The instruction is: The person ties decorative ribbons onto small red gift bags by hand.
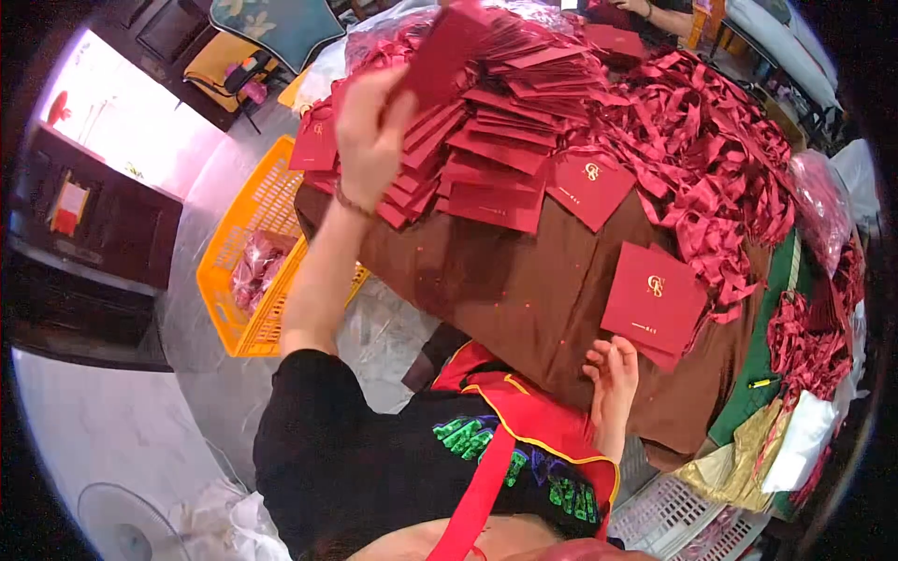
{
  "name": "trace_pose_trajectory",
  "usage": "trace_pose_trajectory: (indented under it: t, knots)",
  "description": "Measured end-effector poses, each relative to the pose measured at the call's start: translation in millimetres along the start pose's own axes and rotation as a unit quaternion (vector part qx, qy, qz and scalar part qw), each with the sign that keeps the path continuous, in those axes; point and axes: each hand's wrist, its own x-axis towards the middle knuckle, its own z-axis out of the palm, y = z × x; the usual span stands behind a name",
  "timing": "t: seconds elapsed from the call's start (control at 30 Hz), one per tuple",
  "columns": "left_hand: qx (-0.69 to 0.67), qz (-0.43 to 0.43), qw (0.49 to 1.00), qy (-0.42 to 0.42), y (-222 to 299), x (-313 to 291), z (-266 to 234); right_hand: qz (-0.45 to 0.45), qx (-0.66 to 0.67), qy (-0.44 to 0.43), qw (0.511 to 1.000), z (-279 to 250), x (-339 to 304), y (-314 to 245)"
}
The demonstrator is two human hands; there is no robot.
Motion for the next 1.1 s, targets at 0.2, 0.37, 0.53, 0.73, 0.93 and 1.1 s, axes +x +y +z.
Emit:
trace_pose_trajectory:
  t: [0.2, 0.37, 0.53, 0.73, 0.93, 1.1]
  knots:
    - [0.296, -0.036, 0.941, -0.162, -148, 25, 13, 0.002, -0.005, 0.017, 1.000, -8, -10, 8]
    - [0.122, -0.061, 0.948, -0.288, -179, 12, 36, -0.044, -0.033, 0.067, 0.996, -3, -19, -1]
    - [0.091, -0.026, 0.958, -0.272, -169, 15, 35, -0.138, -0.113, 0.157, 0.971, -30, 2, -29]
    - [-0.135, -0.086, 0.944, -0.287, 6, -9, 75, -0.255, -0.154, 0.246, 0.922, -48, 38, -58]
    - [-0.204, -0.264, 0.708, -0.622, 144, -123, 160, -0.261, -0.426, 0.244, 0.831, -68, 50, -49]
    - [-0.384, -0.291, 0.723, -0.495, 189, -141, 193, -0.260, -0.545, 0.263, 0.753, -72, 47, -62]
